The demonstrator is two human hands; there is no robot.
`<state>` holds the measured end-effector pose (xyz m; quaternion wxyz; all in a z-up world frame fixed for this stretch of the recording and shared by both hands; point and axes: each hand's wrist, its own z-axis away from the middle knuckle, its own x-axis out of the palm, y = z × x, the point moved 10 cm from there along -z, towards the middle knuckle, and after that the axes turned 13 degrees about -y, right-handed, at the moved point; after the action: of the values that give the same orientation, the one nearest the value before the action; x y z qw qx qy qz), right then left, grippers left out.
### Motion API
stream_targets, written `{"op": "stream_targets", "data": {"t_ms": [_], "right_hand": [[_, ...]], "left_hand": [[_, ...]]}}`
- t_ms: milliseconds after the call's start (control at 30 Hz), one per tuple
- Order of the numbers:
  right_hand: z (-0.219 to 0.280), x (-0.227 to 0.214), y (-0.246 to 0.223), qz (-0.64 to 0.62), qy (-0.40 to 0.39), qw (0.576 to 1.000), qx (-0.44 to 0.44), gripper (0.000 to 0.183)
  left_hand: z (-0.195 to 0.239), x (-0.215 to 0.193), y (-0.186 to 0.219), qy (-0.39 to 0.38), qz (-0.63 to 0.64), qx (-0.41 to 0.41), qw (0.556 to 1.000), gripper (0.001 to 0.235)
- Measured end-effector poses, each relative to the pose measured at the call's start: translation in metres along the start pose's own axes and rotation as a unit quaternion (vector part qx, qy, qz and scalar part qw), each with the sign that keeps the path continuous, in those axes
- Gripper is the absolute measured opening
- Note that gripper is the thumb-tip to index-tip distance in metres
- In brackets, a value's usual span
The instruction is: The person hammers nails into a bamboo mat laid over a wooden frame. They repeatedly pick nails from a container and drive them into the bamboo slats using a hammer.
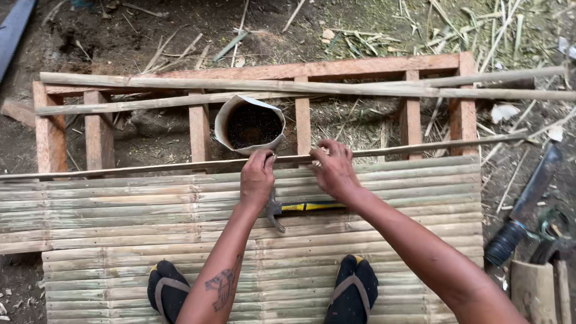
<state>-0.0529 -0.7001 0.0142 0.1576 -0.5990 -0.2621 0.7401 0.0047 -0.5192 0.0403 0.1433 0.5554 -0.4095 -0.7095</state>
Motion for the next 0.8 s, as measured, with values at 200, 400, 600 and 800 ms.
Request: {"op": "stream_targets", "data": {"t_ms": [200,400,600,800], "right_hand": [[0.062,0.057,-0.037,0.1,-0.202,0.971,-0.075,0.052],[0.114,-0.02,0.074,0.016,-0.185,0.966,0.181,0.033],[0.207,-0.115,0.132,-0.172,0.185,0.924,0.289,0.024],[0.272,-0.121,0.261,-0.405,0.319,0.758,0.399,0.016]], "left_hand": [[-0.013,0.034,-0.002,-0.028,-0.009,0.044,0.999,0.013],[-0.039,0.086,0.021,-0.104,0.031,0.066,0.992,0.014],[-0.088,0.186,0.084,-0.115,0.009,0.129,0.985,0.011],[-0.08,0.262,0.061,-0.261,0.018,-0.097,0.96,0.022]]}}
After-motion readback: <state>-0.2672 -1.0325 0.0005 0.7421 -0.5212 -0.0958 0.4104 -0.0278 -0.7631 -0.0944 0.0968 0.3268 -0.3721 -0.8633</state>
